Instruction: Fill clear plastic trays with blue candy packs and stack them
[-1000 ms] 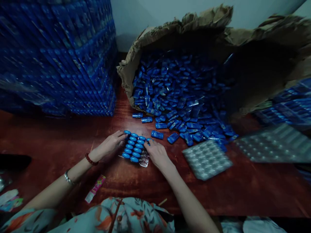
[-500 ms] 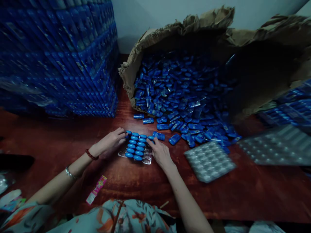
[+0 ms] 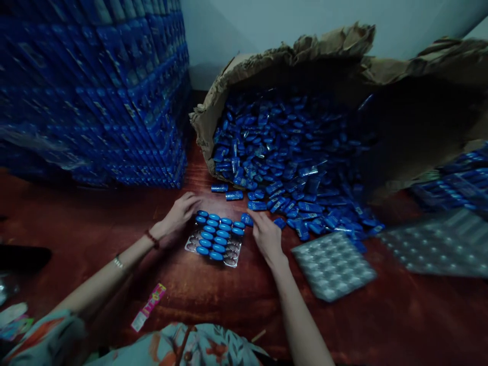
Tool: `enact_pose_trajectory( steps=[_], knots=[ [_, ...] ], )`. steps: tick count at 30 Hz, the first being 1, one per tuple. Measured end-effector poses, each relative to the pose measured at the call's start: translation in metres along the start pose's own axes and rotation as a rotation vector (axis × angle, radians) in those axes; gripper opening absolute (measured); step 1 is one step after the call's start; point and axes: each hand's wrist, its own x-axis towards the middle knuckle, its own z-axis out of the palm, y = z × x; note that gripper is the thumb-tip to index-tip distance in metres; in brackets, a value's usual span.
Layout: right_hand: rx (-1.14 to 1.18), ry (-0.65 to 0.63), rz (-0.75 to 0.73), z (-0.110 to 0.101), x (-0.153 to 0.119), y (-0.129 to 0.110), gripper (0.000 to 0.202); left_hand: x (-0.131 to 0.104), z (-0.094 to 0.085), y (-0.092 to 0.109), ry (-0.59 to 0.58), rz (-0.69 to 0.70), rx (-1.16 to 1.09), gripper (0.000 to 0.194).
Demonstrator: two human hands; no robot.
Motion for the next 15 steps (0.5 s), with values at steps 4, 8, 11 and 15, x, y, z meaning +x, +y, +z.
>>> enact_pose_trajectory(
  steps=[4,8,11,15],
  knots=[
    [-0.065,-0.205,-0.051,0.016,0.065,0.000,0.038,0.068,0.030,-0.007,-0.215,0.017,0.206,0.029],
    [-0.104,-0.356,-0.133,0.033,0.106,-0.010,0.039,0.106,0.052,-0.006,-0.373,0.053,0.274,0.027],
    [-0.075,-0.342,-0.125,0.029,0.095,-0.002,0.034,0.095,0.045,-0.016,-0.377,0.005,0.266,0.025],
    [0.277,-0.100,0.077,0.003,0.029,0.026,0.032,0.035,0.006,-0.040,-0.287,-0.086,0.194,0.035]
  ],
)
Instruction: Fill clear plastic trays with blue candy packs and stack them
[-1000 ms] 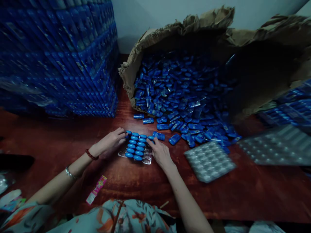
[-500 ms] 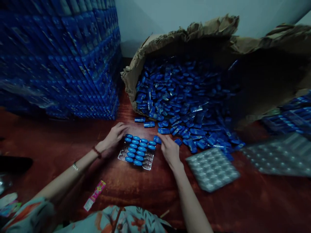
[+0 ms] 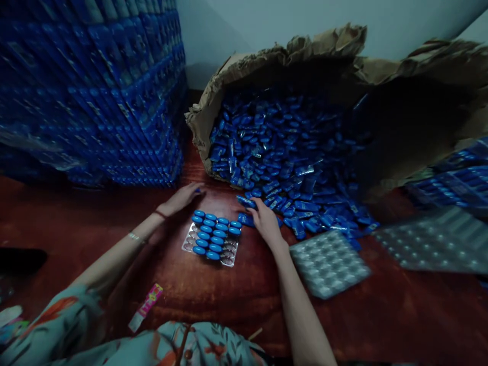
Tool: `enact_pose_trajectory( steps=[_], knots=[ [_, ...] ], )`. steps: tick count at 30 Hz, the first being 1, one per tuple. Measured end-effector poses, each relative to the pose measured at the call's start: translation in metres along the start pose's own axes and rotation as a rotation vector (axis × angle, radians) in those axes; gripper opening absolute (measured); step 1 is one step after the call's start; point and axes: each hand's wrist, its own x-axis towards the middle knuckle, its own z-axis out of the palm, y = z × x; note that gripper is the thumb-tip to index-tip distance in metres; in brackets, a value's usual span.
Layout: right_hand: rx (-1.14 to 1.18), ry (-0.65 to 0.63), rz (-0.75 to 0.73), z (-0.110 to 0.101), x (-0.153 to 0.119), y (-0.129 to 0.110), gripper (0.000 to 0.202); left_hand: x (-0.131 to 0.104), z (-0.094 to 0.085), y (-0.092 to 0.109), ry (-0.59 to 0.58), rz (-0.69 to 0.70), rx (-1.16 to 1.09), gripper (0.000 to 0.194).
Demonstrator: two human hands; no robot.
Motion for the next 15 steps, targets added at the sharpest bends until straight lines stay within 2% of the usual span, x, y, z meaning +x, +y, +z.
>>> enact_pose_trajectory(
  steps=[3,5,7,9,12,15],
  knots=[
    [0.280,0.146,0.122,-0.017,-0.061,0.012,0.030,-0.064,-0.012,-0.012,0.312,-0.202,-0.288,0.038],
    [0.382,0.157,0.164,-0.018,-0.092,0.008,0.028,-0.099,-0.016,-0.004,0.379,-0.309,-0.427,0.035],
    [0.401,0.153,0.156,-0.011,-0.109,-0.004,0.024,-0.122,-0.016,0.016,0.415,-0.352,-0.568,0.027],
    [0.361,0.149,0.085,0.001,-0.113,-0.019,0.020,-0.129,-0.013,0.041,0.474,-0.347,-0.687,0.020],
    [0.198,0.068,-0.058,0.017,-0.104,-0.038,0.023,-0.119,-0.002,0.072,0.562,-0.312,-0.740,0.014],
    [-0.132,-0.100,-0.126,0.017,-0.091,-0.051,0.035,-0.104,0.010,0.084,0.601,-0.264,-0.698,0.014]
  ],
)
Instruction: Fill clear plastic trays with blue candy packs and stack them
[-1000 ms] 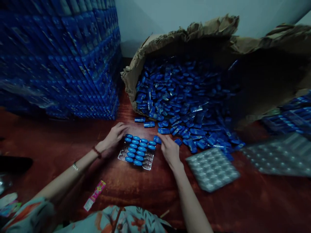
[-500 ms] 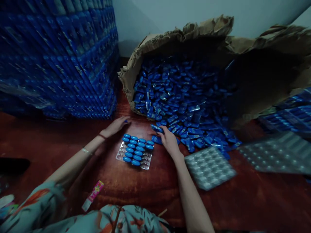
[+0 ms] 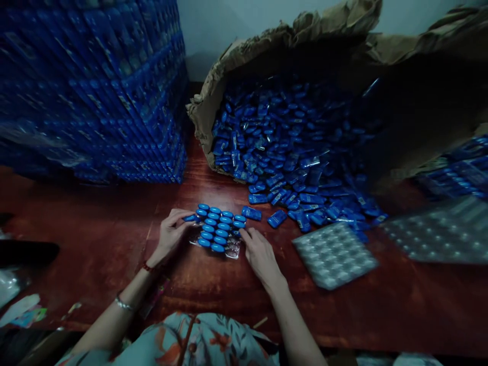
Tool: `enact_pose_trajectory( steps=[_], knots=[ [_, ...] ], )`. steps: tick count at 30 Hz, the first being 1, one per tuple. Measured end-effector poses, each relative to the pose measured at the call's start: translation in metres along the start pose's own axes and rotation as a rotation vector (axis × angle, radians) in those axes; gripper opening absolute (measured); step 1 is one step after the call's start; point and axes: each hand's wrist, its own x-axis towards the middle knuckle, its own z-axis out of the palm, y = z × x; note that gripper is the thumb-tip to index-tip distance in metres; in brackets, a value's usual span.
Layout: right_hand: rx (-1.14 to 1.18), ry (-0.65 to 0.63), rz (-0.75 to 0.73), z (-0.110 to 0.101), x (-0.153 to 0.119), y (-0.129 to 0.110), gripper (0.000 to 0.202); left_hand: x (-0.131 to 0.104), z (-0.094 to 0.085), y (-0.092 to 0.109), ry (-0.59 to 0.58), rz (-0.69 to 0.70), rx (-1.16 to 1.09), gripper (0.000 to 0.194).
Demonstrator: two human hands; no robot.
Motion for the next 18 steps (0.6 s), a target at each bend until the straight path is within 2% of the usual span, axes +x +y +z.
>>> enact_pose_trajectory(
  steps=[4,7,10,16,18],
  knots=[
    [-0.305,-0.261,-0.053,-0.020,0.018,-0.016,0.045,0.000,0.009,-0.013,-0.101,0.134,0.105,0.014],
    [-0.363,-0.355,-0.088,-0.032,0.028,-0.023,0.044,-0.004,0.006,-0.018,-0.177,0.239,0.217,0.018],
    [-0.364,-0.350,-0.094,-0.033,0.033,-0.022,0.043,-0.004,-0.001,-0.014,-0.229,0.269,0.293,0.022],
    [-0.251,-0.229,-0.113,-0.024,0.026,-0.002,0.040,0.005,-0.014,0.005,-0.517,0.277,0.437,0.023],
    [-0.254,-0.223,-0.123,-0.024,0.025,-0.001,0.036,0.006,-0.015,0.007,-0.561,0.288,0.468,0.025]
  ],
)
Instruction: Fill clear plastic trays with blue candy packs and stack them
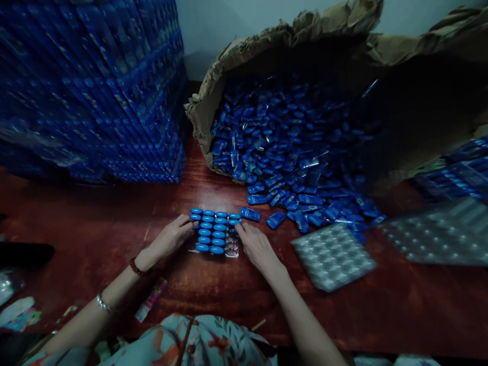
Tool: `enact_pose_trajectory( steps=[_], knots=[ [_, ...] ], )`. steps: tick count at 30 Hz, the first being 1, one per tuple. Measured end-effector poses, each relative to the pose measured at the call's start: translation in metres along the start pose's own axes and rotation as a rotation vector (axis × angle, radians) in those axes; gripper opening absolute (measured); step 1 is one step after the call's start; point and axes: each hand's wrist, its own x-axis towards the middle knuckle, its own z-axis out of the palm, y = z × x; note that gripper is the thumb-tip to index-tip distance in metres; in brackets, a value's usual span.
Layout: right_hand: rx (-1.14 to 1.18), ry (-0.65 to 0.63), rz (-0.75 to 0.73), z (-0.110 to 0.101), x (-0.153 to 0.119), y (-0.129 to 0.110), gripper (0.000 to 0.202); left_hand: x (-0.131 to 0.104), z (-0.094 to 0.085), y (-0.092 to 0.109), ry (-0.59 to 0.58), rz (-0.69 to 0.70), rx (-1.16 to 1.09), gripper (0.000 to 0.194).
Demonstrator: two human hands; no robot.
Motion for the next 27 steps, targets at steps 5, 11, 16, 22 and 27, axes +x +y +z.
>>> enact_pose_trajectory(
  steps=[5,11,16,22,27],
  knots=[
    [-0.082,-0.114,-0.075,-0.015,0.013,-0.018,0.030,-0.002,0.009,-0.004,0.096,-0.002,0.158,0.028],
    [-0.094,-0.121,-0.029,-0.019,0.017,-0.031,0.021,-0.008,0.018,-0.002,0.247,-0.050,0.043,0.027],
    [0.013,0.164,0.188,-0.003,0.001,0.008,0.028,0.034,-0.001,0.007,0.387,-0.065,-0.157,0.024],
    [0.020,0.067,0.203,0.011,0.030,0.040,0.037,0.170,0.017,0.021,-0.230,0.222,0.011,0.022],
    [-0.008,-0.095,0.337,0.017,0.008,0.032,0.049,0.226,0.064,0.041,-0.403,0.253,0.183,0.024]
  ],
)
